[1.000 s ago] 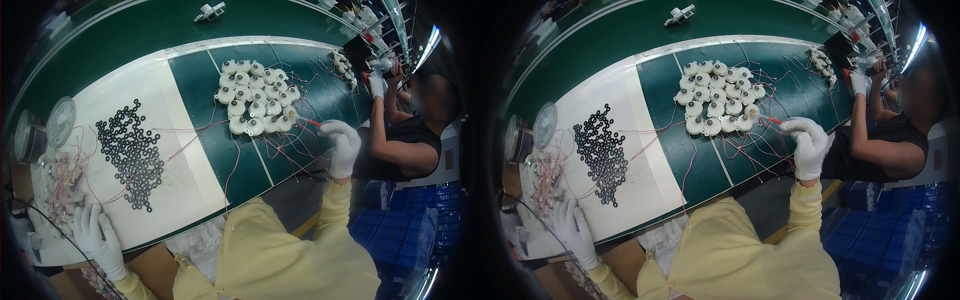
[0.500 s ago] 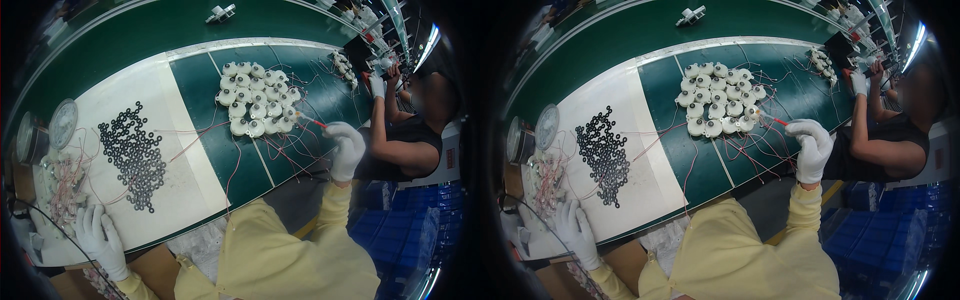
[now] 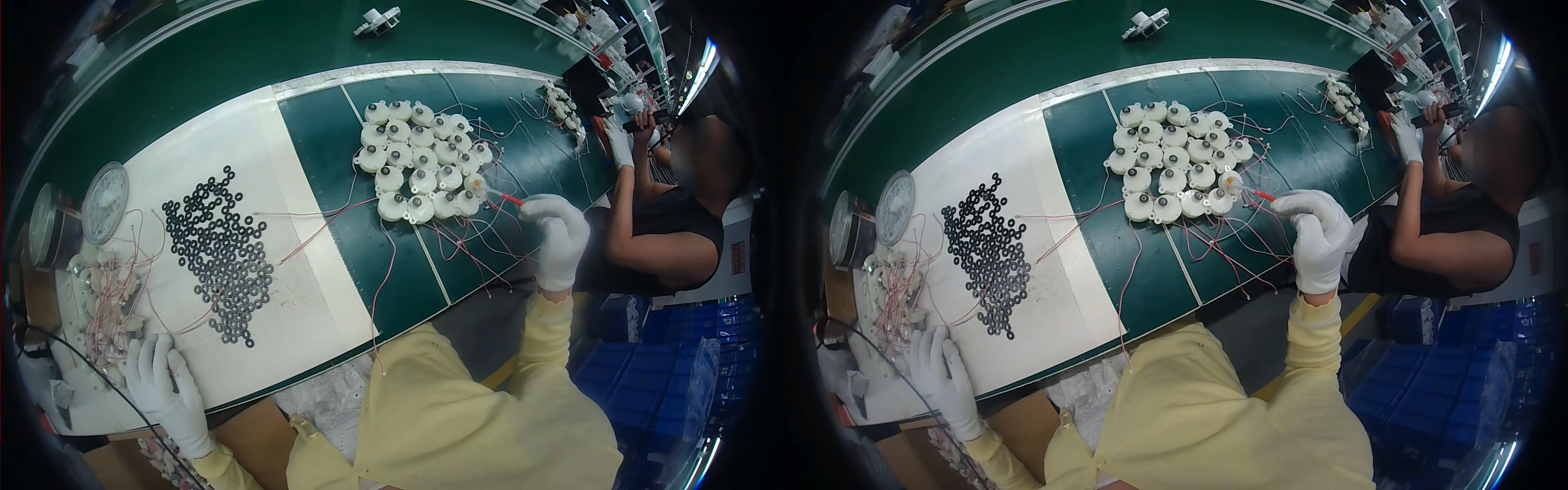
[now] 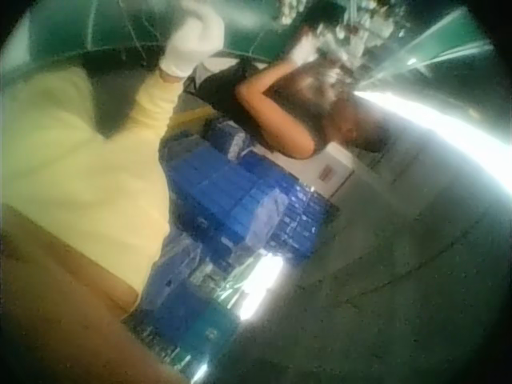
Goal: The person assembles small white electronic components by inserting black washers into them and connecting red and white wires. They use a red-handled tool to apply a white substance from a container onto the components, then place the finished units on a green work surface.
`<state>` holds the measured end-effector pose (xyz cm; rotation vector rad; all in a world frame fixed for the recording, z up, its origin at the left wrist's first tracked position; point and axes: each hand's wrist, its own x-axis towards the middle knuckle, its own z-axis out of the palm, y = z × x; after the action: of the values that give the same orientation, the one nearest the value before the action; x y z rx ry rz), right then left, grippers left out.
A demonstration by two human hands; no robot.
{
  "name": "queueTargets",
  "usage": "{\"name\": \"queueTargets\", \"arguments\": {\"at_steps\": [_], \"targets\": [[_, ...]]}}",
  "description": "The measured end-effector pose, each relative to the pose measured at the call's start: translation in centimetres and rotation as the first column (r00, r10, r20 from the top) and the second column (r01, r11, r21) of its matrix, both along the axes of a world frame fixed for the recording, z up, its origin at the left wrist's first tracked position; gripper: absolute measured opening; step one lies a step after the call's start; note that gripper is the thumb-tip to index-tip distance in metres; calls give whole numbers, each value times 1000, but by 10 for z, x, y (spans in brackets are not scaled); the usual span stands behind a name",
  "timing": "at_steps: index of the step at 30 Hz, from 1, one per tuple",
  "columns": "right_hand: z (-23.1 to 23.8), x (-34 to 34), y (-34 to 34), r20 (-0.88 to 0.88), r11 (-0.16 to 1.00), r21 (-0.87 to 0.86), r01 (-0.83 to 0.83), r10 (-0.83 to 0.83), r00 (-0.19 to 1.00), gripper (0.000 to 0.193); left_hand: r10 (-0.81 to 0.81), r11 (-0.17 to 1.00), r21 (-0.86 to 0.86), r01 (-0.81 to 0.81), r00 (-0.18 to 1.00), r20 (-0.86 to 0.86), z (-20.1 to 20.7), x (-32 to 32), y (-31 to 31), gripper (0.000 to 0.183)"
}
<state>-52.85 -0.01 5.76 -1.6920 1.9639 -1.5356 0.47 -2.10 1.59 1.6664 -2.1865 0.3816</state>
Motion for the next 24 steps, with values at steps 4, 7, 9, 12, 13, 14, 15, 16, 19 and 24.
{"name": "queueTargets", "arguments": {"at_steps": [4,7,9,12,13,14,15,16,19,24], "targets": [[-2,1,5,-3,1000,-7,11,-11,1000,32,0,1000,-1,0,1000,1,0,-1,0,22],[-3,2,7,-18,1000,-23,7,-7,1000,31,2,1000,1,-2,1000,0,0,0,0,22],[-8,2,9,-17,999,-42,1,-1,1000,31,1,1000,-2,-1,1000,-3,0,-1,0,22],[-14,2,11,14,997,-71,2,-1,1000,31,-3,1000,-5,3,1000,-12,0,0,0,22],[-15,3,11,29,997,-80,7,-5,1000,31,-5,1000,-6,5,1000,-16,0,0,0,22],[-15,4,12,45,996,-88,13,-9,999,31,-2,1000,-4,2,1000,-18,0,-1,0,22],[-16,4,13,44,995,-99,21,-17,999,31,2,1000,-1,-2,1000,-21,0,-1,0,22],[-16,4,14,44,994,-109,29,-24,999,31,5,1000,1,-5,1000,-23,0,-2,0,23],[-13,4,17,27,990,-138,17,-13,1000,31,0,1000,-2,0,1000,-17,0,-1,0,23],[-13,8,15,32,987,-154,-48,54,998,30,2,1000,-13,-2,1000,-13,-1,0,1,23]]}}
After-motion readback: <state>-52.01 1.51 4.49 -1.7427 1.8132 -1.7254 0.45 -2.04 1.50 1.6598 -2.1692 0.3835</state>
